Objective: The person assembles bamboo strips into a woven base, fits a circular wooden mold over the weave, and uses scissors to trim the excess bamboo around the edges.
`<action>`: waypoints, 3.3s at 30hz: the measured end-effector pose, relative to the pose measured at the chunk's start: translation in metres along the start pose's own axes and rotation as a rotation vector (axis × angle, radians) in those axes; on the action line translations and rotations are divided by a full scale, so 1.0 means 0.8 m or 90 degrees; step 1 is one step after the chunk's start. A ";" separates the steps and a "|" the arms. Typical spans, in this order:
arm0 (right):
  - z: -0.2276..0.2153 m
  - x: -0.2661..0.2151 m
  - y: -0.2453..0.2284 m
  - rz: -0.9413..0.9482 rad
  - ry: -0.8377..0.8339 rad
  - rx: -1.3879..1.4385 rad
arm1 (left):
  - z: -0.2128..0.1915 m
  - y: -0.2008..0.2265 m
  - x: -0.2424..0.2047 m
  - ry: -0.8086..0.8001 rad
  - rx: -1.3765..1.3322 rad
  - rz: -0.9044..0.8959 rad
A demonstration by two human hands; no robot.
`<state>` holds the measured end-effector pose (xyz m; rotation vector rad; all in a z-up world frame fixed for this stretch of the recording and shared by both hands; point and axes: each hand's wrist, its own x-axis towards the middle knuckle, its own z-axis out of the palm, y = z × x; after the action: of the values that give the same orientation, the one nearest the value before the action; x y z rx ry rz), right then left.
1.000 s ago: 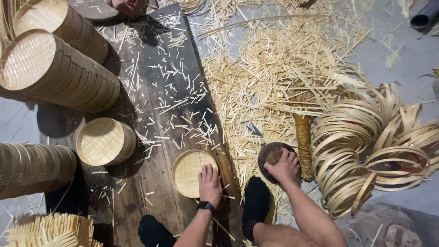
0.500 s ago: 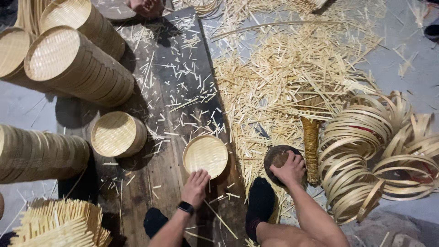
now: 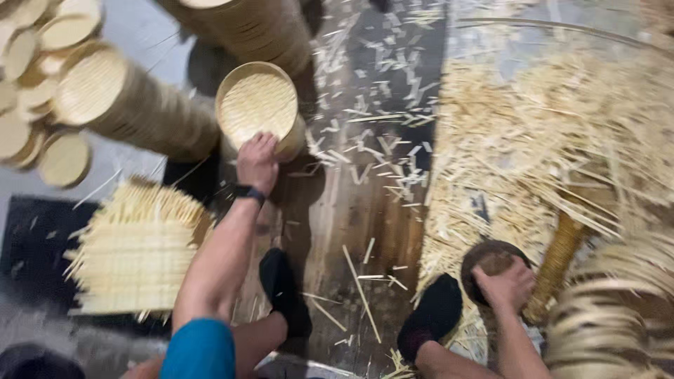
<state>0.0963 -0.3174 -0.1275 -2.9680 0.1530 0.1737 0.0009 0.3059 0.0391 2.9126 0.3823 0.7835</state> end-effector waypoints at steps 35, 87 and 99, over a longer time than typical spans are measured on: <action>-0.062 0.003 -0.033 0.114 -0.118 0.060 | 0.068 0.006 -0.043 0.037 0.098 -0.018; -0.050 -0.169 -0.053 -0.404 -0.157 0.355 | -0.043 0.038 -0.366 -0.774 -0.762 -0.894; -0.062 -0.178 -0.054 -0.373 -0.171 0.335 | -0.074 0.044 -0.374 -0.768 -0.769 -0.856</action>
<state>-0.0340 -0.2707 -0.0545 -2.3151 -0.6003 0.3780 -0.2721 0.1944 -0.0476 1.0665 0.9618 -0.7047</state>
